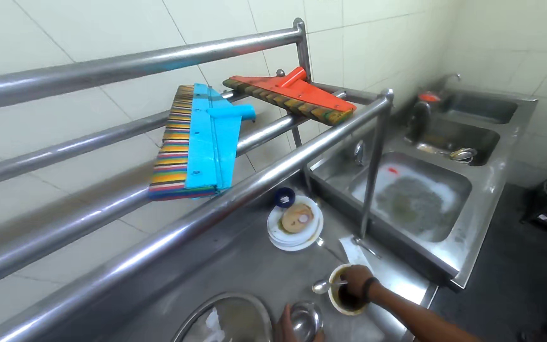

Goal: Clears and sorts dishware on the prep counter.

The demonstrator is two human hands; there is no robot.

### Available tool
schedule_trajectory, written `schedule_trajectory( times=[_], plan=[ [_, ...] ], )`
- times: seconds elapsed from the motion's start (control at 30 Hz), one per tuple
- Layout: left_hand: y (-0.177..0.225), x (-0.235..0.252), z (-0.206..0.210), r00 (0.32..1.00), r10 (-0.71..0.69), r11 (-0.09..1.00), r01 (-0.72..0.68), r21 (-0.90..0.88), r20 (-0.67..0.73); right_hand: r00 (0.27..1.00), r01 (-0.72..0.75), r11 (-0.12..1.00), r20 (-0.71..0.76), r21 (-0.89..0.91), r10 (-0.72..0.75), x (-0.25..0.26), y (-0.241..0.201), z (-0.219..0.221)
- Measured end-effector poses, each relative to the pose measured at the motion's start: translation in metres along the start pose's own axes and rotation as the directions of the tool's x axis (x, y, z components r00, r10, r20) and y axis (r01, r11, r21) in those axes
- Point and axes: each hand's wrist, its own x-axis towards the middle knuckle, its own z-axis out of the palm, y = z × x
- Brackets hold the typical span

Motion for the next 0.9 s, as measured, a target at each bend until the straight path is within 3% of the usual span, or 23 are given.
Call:
schedule_trajectory(
  times=[0.2,0.33,0.4,0.5,0.67,0.73,0.83,0.9],
  plan=[
    [0.043,0.022,0.026,0.987,0.123,0.990,-0.115,-0.081,0.104,0.975,-0.084,0.928,-0.164,0.363,0.153,-0.030,0.052,-0.014],
    [0.068,0.043,0.060,0.909,0.130,0.982,-0.174,0.075,0.397,0.875,-0.176,0.781,-0.268,0.599,0.403,-0.051,0.090,-0.010],
    [0.080,0.053,0.076,0.832,0.089,0.954,-0.230,0.194,0.548,0.828,-0.229,0.749,-0.280,0.622,0.485,-0.050,0.105,0.002],
    [0.092,0.064,0.096,0.737,0.037,0.896,-0.324,0.305,0.675,0.813,-0.304,0.724,-0.228,0.619,0.535,-0.047,0.119,0.020],
    [0.099,0.071,0.099,0.675,0.015,0.885,-0.352,0.304,0.738,0.803,-0.347,0.698,-0.187,0.627,0.567,-0.034,0.129,0.048],
    [0.101,0.076,0.092,0.692,0.039,0.930,-0.289,0.227,0.721,0.797,-0.343,0.680,-0.182,0.648,0.576,-0.028,0.128,0.051],
    [0.094,0.115,0.086,0.835,0.078,0.997,-0.075,-0.028,0.545,0.785,-0.324,0.662,-0.198,0.676,0.587,-0.019,0.127,0.052],
    [0.078,0.164,0.090,0.932,0.005,0.983,0.062,-0.172,0.363,0.787,-0.296,0.647,-0.205,0.702,0.582,-0.018,0.127,0.052]
  ],
)
